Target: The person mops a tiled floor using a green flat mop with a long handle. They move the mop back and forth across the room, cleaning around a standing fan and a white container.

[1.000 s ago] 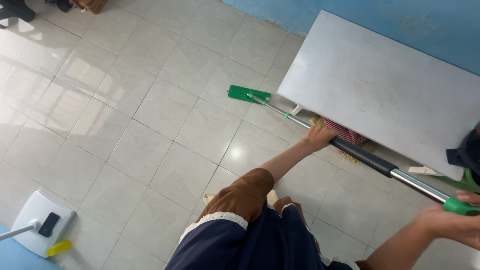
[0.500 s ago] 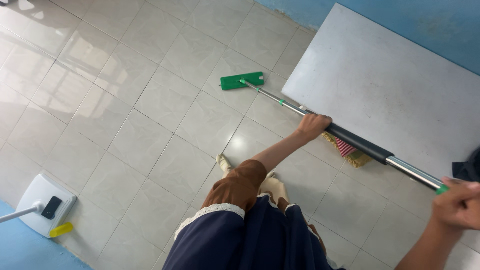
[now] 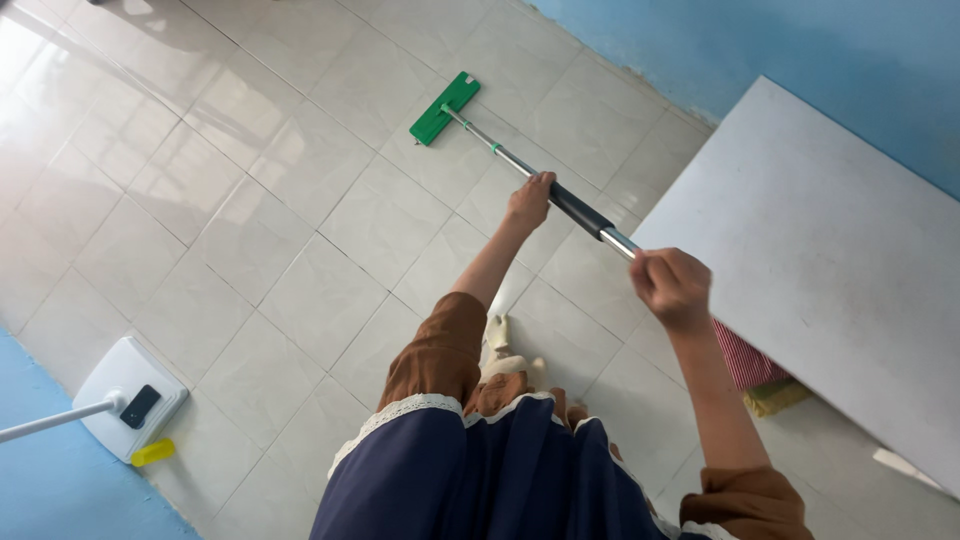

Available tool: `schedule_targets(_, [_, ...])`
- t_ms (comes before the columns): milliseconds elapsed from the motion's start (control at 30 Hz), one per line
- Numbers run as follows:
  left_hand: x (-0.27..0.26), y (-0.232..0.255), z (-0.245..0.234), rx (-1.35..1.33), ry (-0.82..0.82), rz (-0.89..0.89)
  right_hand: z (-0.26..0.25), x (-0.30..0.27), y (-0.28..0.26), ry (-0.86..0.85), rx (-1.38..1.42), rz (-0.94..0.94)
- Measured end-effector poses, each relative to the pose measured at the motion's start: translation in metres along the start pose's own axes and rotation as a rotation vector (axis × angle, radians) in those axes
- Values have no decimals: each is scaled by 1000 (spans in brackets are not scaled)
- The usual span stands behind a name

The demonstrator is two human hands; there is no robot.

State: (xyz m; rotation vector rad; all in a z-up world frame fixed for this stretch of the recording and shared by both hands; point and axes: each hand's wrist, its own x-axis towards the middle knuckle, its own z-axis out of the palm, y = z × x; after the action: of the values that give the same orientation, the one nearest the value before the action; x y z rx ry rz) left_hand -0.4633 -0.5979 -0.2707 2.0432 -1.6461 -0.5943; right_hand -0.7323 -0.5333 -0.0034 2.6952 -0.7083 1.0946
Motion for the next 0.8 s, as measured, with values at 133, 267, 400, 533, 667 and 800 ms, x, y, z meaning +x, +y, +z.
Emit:
schedule_targets(133, [31, -43, -80, 105, -104, -163, 77, 69, -16, -129, 222, 97])
schedule_targets(267, [46, -52, -74, 200, -140, -83, 118, 60, -4, -517, 318, 413])
schedule_targets(400, [37, -23, -13, 344, -275, 6, 105, 2, 16, -746, 243, 459])
schedule_targets(533, [3, 41, 41, 331, -330, 169, 24, -44, 44, -889, 233, 501])
schedule_targets(667, [-34, 146, 79, 204, -229, 468, -115, -57, 89, -1140, 122, 645])
schedule_targets(800, [-47, 257, 113, 120, -122, 587, -202, -58, 141, -1297, -236, 715])
